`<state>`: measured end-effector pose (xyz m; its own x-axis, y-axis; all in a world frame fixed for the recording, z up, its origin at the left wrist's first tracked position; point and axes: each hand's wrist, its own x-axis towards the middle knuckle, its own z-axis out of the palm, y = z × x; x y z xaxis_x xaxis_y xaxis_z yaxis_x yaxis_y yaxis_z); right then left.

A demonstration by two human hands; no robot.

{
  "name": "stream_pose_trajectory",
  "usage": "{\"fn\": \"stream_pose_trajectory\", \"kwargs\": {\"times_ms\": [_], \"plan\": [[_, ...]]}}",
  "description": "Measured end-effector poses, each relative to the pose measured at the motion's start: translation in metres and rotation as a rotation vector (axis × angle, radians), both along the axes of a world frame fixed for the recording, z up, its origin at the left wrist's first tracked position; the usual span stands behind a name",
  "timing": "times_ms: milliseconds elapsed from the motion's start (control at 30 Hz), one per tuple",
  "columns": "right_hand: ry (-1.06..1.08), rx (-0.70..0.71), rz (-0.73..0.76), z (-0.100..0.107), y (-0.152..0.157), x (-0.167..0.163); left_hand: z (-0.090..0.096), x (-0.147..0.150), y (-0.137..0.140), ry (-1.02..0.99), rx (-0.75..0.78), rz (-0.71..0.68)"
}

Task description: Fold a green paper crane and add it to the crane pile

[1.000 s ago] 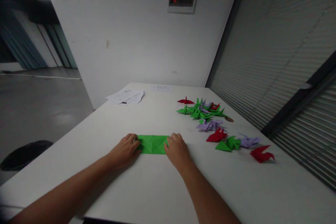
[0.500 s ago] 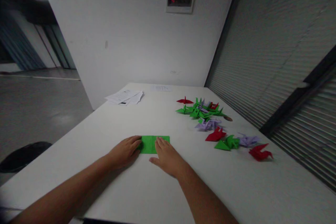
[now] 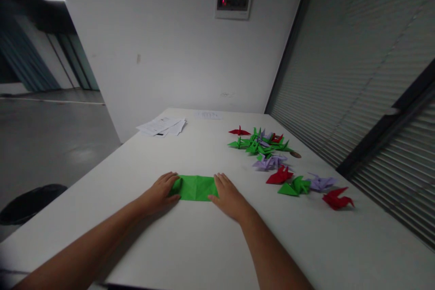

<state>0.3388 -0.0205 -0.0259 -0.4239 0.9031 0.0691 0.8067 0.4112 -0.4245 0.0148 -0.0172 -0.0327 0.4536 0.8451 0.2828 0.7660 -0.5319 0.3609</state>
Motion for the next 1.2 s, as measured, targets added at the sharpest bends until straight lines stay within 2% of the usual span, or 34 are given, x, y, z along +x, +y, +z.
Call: {"fn": "stream_pose_trajectory", "kwargs": {"times_ms": [233, 467, 833, 1067, 1200], "plan": [[0.133, -0.001, -0.001, -0.001, -0.002, -0.002, 0.006, 0.000, -0.001, -0.184, -0.009, -0.043], [0.206, 0.104, 0.034, 0.009, -0.002, -0.008, 0.005, 0.001, -0.001, -0.187, 0.007, -0.066], [0.190, 0.200, 0.101, 0.019, -0.006, -0.010, 0.012, 0.003, -0.007, -0.186, 0.021, -0.105], [0.188, 0.238, 0.097, 0.024, -0.007, -0.012, 0.007, 0.005, -0.005, -0.346, -0.056, -0.039], [0.214, 0.264, 0.055, 0.028, -0.006, -0.010, 0.013, 0.005, -0.007, -0.390, -0.067, -0.015]]}}
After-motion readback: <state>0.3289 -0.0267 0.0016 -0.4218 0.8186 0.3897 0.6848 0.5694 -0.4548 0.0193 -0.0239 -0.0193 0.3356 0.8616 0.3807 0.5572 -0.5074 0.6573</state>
